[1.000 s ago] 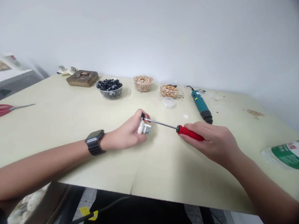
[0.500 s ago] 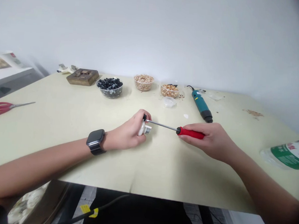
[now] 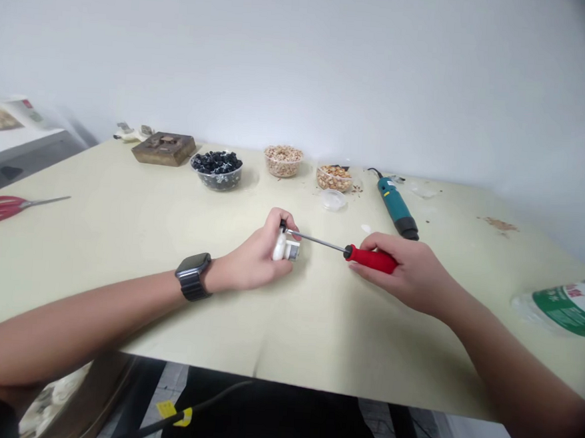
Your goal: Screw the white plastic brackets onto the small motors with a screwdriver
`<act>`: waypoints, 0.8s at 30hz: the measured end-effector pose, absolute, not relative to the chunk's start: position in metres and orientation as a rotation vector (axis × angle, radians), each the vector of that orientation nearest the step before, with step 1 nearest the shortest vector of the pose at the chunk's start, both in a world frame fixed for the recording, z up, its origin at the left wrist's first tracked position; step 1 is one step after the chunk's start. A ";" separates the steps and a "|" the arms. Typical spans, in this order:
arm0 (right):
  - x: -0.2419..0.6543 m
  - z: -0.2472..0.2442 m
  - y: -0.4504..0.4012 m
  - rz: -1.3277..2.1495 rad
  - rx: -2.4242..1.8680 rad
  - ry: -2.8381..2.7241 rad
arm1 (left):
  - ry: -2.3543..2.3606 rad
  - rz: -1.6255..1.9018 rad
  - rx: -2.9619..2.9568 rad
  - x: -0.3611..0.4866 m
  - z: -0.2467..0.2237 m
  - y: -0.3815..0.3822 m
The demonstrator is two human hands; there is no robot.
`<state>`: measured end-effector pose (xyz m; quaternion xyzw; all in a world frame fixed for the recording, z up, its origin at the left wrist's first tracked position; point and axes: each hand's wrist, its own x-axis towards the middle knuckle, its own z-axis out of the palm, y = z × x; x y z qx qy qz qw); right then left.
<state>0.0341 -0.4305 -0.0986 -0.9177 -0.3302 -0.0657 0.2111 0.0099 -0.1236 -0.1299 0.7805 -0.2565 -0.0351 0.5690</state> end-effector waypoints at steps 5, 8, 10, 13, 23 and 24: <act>0.032 -0.104 -0.434 -0.565 -2.609 -1.132 | -0.462 -0.129 1.742 0.006 -0.126 -0.126; 0.029 -0.104 -0.433 -0.629 -2.613 -1.177 | -0.483 -0.144 1.779 0.006 -0.126 -0.125; 0.029 -0.103 -0.433 -0.573 -2.589 -1.175 | -0.537 -0.126 1.825 0.006 -0.126 -0.123; 0.030 -0.102 -0.434 -0.433 -2.542 -1.137 | -0.634 -0.053 1.883 0.007 -0.128 -0.120; 0.033 -0.090 -0.437 0.263 -2.435 -0.832 | -0.869 0.153 2.044 0.011 -0.129 -0.118; 0.033 -0.089 -0.437 0.329 -2.404 -0.797 | -0.890 0.186 2.038 0.010 -0.129 -0.118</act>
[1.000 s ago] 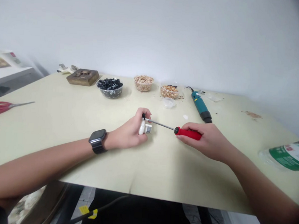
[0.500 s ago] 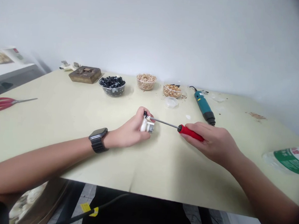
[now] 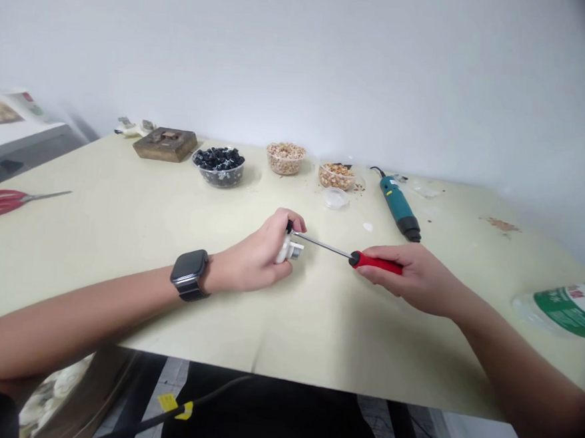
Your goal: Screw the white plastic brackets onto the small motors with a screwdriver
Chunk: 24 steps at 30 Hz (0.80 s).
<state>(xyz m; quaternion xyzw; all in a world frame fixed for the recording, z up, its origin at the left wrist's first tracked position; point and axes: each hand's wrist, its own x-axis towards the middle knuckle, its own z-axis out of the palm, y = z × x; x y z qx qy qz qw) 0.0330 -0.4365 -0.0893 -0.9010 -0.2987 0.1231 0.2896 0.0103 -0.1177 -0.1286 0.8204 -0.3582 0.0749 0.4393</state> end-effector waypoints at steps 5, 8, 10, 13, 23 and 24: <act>0.032 -0.086 -0.434 0.512 -2.319 -0.680 | -0.965 0.244 2.043 0.010 -0.127 -0.117; 0.033 -0.088 -0.436 0.598 -2.286 -0.619 | -0.992 0.256 2.059 0.011 -0.128 -0.116; 0.034 -0.089 -0.439 0.633 -2.263 -0.613 | -1.010 0.274 2.060 0.012 -0.129 -0.116; 0.036 -0.091 -0.441 0.681 -2.226 -0.612 | -1.033 0.293 2.060 0.012 -0.130 -0.116; 0.036 -0.091 -0.439 0.891 -2.020 -0.510 | -1.138 0.421 2.081 0.014 -0.130 -0.115; 0.037 -0.092 -0.439 0.908 -2.004 -0.503 | -1.154 0.432 2.081 0.014 -0.130 -0.115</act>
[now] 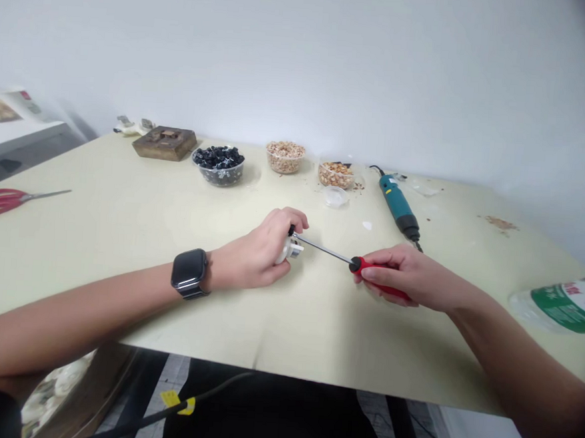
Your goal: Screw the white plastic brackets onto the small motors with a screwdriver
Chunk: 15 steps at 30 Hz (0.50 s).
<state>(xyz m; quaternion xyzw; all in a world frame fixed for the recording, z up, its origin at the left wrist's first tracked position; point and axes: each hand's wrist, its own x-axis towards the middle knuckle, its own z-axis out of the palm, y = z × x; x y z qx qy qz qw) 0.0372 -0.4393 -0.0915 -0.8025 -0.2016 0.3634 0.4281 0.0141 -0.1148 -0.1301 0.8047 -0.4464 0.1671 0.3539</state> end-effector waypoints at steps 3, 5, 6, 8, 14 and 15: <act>0.040 -0.095 -0.442 0.949 -1.964 -0.486 | -1.205 0.477 2.092 0.014 -0.128 -0.115; 0.042 -0.096 -0.444 0.977 -1.948 -0.478 | -1.239 0.511 2.103 0.014 -0.128 -0.115; 0.042 -0.096 -0.444 0.989 -1.944 -0.474 | -1.254 0.526 2.111 0.014 -0.127 -0.115; 0.043 -0.097 -0.446 1.013 -1.939 -0.464 | -1.283 0.548 2.132 0.014 -0.127 -0.114; 0.046 -0.098 -0.450 1.074 -1.906 -0.465 | -1.363 0.600 2.184 0.017 -0.130 -0.113; 0.047 -0.098 -0.450 1.084 -1.891 -0.469 | -1.375 0.610 2.189 0.017 -0.130 -0.113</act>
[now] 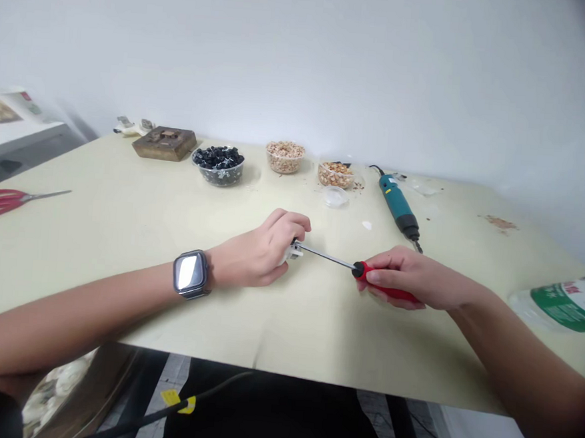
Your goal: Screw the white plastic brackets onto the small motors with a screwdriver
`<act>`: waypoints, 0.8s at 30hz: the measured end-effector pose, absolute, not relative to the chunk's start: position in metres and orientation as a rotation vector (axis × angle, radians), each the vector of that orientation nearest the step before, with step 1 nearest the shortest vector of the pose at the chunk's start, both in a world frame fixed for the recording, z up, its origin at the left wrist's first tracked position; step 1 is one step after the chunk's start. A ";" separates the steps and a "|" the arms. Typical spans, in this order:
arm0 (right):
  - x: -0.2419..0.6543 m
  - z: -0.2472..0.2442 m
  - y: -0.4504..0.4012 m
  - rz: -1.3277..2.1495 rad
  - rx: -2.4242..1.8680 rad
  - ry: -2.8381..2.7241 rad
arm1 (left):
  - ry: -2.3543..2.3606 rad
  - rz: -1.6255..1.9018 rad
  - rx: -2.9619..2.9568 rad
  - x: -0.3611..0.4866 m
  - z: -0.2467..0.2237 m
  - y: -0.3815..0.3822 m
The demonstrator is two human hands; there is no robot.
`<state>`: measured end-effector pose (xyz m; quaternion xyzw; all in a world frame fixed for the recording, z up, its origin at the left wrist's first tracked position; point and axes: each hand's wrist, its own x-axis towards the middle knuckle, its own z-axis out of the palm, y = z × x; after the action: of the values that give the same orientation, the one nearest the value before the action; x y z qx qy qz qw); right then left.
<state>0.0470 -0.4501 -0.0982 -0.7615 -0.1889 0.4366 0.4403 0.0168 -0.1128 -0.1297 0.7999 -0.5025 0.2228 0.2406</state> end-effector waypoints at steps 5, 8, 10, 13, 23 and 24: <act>0.048 -0.100 -0.451 1.134 -1.810 -0.472 | -1.409 0.601 2.207 0.017 -0.129 -0.112; 0.045 -0.099 -0.445 1.134 -1.796 -0.464 | -1.360 0.557 2.199 0.016 -0.129 -0.113; 0.041 -0.096 -0.439 1.115 -1.788 -0.443 | -1.218 0.548 2.143 0.016 -0.130 -0.115; 0.037 -0.091 -0.431 1.059 -1.840 -0.408 | -0.913 0.471 1.976 0.013 -0.131 -0.122; 0.028 -0.103 -0.411 0.640 -2.010 -0.438 | -0.273 -0.032 1.521 -0.010 -0.119 -0.149; 0.025 -0.105 -0.406 0.642 -1.984 -0.449 | -0.246 -0.061 1.512 -0.013 -0.118 -0.151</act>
<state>0.0250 -0.4061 -0.1049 -0.8145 -0.1842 0.2633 0.4831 -0.0131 -0.1509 -0.1184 0.6843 -0.1111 -0.0275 0.7202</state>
